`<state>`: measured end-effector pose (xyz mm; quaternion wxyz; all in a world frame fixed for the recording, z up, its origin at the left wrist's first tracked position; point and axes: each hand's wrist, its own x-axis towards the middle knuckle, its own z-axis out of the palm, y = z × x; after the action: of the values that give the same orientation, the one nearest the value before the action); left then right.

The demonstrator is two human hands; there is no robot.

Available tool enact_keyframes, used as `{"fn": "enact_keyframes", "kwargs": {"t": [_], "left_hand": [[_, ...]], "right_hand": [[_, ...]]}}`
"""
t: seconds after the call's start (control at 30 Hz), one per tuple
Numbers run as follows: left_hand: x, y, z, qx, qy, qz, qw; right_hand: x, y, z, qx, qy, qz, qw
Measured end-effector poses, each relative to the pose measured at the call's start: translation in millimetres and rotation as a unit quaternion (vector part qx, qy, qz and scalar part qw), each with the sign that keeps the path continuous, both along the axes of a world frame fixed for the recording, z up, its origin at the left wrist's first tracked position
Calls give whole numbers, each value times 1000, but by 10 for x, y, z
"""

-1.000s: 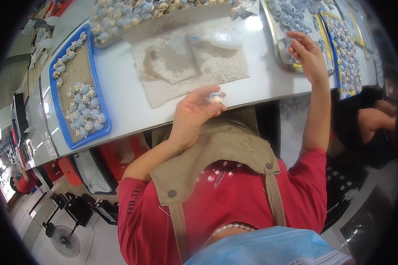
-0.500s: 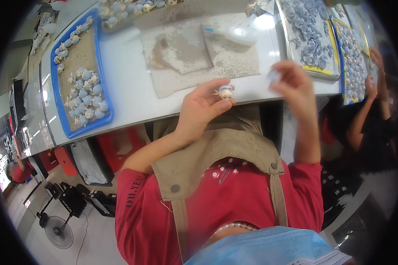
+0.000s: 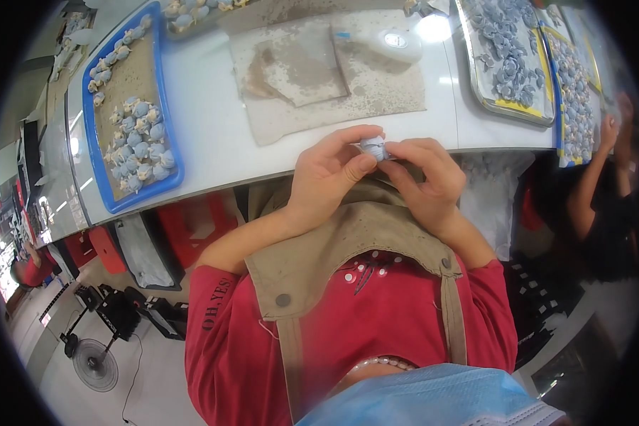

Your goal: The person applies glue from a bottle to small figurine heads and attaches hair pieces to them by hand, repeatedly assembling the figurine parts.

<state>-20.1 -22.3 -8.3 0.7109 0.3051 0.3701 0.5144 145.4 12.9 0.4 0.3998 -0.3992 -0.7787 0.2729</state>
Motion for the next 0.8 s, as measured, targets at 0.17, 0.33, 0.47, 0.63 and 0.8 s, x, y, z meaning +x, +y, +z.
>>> {"fn": "enact_keyframes", "kwargs": {"t": [0.17,0.33,0.47,0.63,0.8], "left_hand": [[33,-22,-18,-6,12,24,1000],[49,-31,-22,14,24,12,1000],[-2,-34,-1,-10,30,10,999],[-21,-43,12,3,80,13,997],[8,-31,27,53,-15,0,998]], "right_hand": [[-13,-16,4,65,-27,-4,998],[-36,-37,102,79,-54,-11,995],[-41,-21,132,70,-60,0,996],[5,73,122,77,-47,47,995],[115,130,84,-184,106,103,972]]}}
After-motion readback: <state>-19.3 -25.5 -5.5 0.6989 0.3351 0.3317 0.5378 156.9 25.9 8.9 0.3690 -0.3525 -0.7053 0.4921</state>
